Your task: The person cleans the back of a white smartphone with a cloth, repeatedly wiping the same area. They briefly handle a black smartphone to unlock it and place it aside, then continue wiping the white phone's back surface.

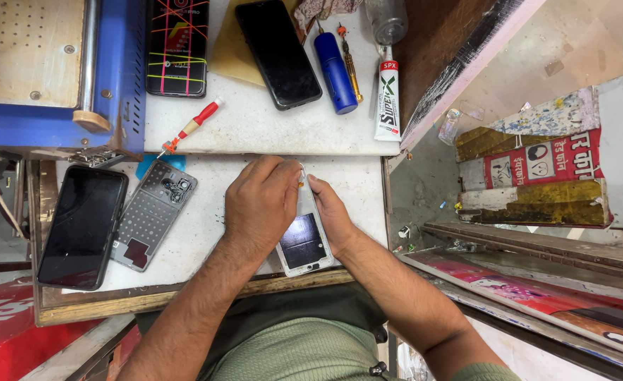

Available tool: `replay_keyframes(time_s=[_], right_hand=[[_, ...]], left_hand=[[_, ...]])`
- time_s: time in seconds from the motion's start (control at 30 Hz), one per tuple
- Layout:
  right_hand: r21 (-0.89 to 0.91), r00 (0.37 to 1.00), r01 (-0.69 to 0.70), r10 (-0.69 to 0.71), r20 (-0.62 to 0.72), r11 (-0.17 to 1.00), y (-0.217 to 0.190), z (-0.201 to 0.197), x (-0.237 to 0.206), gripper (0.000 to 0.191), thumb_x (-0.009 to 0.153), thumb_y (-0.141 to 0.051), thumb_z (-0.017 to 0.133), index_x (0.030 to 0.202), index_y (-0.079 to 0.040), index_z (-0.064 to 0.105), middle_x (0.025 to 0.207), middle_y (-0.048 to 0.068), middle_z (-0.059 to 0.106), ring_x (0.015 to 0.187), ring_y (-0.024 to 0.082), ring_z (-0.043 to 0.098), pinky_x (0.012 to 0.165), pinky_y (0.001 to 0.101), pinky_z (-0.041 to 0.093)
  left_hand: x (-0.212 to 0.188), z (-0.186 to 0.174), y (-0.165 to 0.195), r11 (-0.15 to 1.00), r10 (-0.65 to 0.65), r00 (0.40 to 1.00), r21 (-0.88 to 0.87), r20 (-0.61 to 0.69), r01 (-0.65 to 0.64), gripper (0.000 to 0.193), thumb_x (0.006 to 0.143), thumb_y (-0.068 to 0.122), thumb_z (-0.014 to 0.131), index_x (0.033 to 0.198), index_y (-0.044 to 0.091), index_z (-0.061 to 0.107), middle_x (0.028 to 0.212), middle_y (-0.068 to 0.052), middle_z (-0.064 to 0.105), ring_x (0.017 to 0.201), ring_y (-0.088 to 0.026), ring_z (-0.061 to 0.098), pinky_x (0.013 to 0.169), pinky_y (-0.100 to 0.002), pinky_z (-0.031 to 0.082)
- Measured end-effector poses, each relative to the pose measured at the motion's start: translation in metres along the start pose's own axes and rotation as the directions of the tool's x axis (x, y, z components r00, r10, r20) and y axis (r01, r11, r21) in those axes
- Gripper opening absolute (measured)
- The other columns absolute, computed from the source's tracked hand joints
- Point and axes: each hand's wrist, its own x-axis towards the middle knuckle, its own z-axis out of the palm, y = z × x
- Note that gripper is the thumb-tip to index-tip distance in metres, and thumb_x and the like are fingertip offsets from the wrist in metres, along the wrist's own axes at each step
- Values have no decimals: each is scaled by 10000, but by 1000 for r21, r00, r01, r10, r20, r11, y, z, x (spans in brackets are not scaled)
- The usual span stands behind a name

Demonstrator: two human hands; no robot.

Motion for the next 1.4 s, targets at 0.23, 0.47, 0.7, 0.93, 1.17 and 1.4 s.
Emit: replay_keyframes(time_s=[0.23, 0.47, 0.7, 0.93, 1.17, 1.4], right_hand=[[-87, 999, 15, -17, -33, 996, 0, 2, 1, 516, 1090, -456, 346, 1318, -42, 553, 1131, 134, 676, 988, 192, 715, 797, 327, 642], [-122, 994, -2, -11, -111, 993, -1, 4, 2, 528, 1075, -458, 350, 1324, -41, 555, 1116, 140, 681, 964, 178, 723, 762, 301, 642], [-119, 998, 10, -17, -59, 993, -1, -2, 3, 554, 1092, -491, 359, 1290, -23, 581, 1081, 136, 686, 925, 184, 722, 753, 303, 635], [-57, 996, -29, 24, -90, 998, -5, -1, 3, 517, 1067, -489, 403, 1257, -54, 608, 1071, 104, 697, 921, 177, 719, 774, 318, 631], [-115, 992, -29, 15, -123, 993, -5, 4, 3, 511, 1065, -474, 401, 1274, -56, 608, 1085, 108, 701, 934, 169, 719, 785, 307, 631], [-134, 993, -26, 10, -120, 991, -6, 2, 2, 531, 1076, -483, 370, 1255, -41, 604, 1054, 124, 693, 880, 170, 730, 710, 297, 639]], left_hand=[[-1, 10, -4, 999, -28, 998, 26, -65, 30, 106, 932, 63, 738, 1029, 26, 714, 973, -83, 695, 868, -248, 721, 734, -354, 603], [-4, 16, -5, 996, -77, 995, 47, -64, 80, 125, 905, 73, 747, 1013, 26, 708, 936, -88, 688, 827, -243, 721, 699, -354, 603], [-6, 15, -9, 999, 41, 997, -2, -69, -41, 153, 910, 48, 736, 1056, 14, 705, 962, -86, 685, 852, -239, 713, 708, -344, 603], [-7, 9, -13, 989, 143, 989, -25, -28, -144, 155, 884, 36, 738, 1037, 25, 713, 965, -90, 684, 883, -267, 715, 735, -353, 602], [-8, 14, -13, 1000, 13, 994, -25, -107, -15, 119, 910, 41, 737, 1026, 28, 715, 952, -93, 694, 858, -264, 711, 727, -367, 595], [-10, 17, -15, 998, 67, 994, -8, -88, -68, 154, 898, 44, 728, 1048, 16, 710, 967, -92, 697, 879, -241, 721, 714, -331, 609]])
